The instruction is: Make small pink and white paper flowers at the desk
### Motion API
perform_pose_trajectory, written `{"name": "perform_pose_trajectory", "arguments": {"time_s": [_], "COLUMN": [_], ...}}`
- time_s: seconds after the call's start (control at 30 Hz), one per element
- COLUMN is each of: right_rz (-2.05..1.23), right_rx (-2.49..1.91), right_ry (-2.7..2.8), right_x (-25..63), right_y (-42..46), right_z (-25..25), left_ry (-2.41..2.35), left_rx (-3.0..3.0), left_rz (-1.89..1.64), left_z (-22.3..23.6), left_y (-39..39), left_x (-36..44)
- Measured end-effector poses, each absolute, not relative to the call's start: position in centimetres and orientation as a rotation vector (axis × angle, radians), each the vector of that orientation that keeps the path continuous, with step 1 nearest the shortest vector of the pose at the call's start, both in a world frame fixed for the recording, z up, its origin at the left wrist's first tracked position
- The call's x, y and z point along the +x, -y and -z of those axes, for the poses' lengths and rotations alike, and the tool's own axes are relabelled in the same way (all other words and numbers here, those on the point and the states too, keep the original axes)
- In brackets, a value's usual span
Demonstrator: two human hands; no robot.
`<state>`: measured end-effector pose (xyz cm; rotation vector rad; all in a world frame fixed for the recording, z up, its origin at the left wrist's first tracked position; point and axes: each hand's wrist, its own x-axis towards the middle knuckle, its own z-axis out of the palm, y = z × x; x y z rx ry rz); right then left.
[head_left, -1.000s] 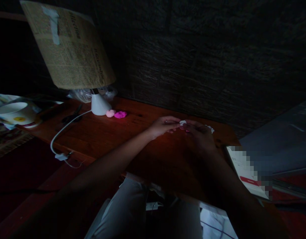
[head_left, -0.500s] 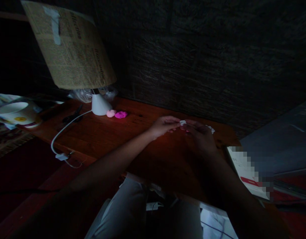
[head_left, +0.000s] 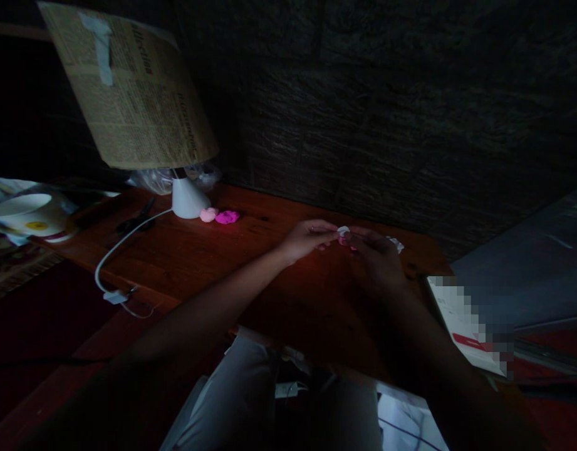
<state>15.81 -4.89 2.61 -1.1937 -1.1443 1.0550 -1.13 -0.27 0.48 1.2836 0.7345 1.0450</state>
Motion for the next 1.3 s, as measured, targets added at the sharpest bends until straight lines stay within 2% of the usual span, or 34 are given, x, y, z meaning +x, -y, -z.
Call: {"name": "perform_pose_trajectory", "arguments": {"time_s": [0.57, 1.1, 1.3], "right_rz": [-1.039, -0.793, -0.810], "right_rx": [-1.052, -1.159, -1.154], "right_ry": [0.996, 1.350, 1.379], "right_x": [16.1, 17.2, 17.1], "right_y": [4.5, 3.8, 4.0], "right_z": [-2.5, -1.8, -1.8], "left_ry": [-0.671, -0.653, -0.683], "left_rx": [1.285, 1.360, 1.368], "left_rz": [-0.999, -1.014, -1.007], "left_z": [-0.5, 0.1, 0.0], "left_y": [0.4, 0.2, 0.4], "left_x": [-0.8, -1.0, -0.9]}}
